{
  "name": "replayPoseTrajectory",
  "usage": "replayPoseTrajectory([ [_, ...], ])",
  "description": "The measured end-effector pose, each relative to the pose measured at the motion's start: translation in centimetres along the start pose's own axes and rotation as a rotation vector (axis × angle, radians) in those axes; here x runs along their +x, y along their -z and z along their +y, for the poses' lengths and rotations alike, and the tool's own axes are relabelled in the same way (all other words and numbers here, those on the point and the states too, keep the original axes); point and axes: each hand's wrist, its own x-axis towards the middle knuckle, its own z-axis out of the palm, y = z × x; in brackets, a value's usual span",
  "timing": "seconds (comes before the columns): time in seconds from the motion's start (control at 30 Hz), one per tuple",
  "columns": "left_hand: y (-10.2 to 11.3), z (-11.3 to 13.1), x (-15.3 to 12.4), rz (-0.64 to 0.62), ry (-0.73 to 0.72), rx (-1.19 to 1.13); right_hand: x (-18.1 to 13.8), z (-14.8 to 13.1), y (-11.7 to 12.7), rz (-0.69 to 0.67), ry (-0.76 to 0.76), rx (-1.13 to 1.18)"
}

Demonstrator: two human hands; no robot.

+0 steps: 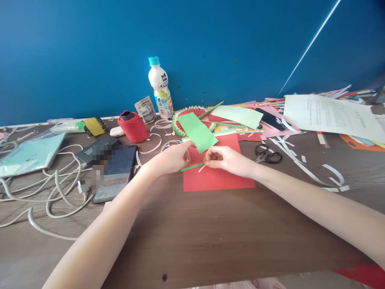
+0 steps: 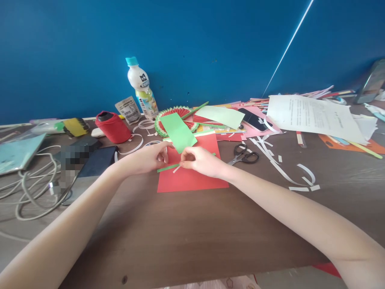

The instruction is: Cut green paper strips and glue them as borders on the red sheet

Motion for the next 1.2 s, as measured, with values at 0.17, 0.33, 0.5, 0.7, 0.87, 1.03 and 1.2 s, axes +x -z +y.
replayPoseTrajectory([
  [0.17, -0.3, 0.4, 0.1, -0.053, -0.012, 0.024, -0.1, 0.5, 1.4, -0.081, -0.027, 0.006],
  [0.33, -0.5, 0.4, 0.1, -0.047, -0.036, 0.013, 0.2, -0.1, 1.5, -0.010, -0.035, -0.051],
  [0.5, -0.5, 0.1, 0.2, -0.015, -0.062, -0.013, 0.5, -2.2, -0.1, 0.043, -0.094, -0.005],
  [0.7, 0.2, -0.8, 0.3, 0.030, -0.067, 0.000, 1.0, -2.7, -2.5, 0.135, -0.205, -0.086],
  [0.87, 0.2, -1.4, 0.3, 0.001, -0.034, 0.002, 1.1, -1.9, -2.7, 0.193, -0.147, -0.111],
  [1.03, 0.2, -1.4, 0.3, -0.001, -0.025, 0.013, 1.1, -1.8, -3.0, 0.224, -0.172, -0.167],
  [1.2, 0.2, -1.0, 0.2, 0.014, 0.004, -0.003, 0.9, -1.7, -3.6, 0.301, -0.132, -0.239],
])
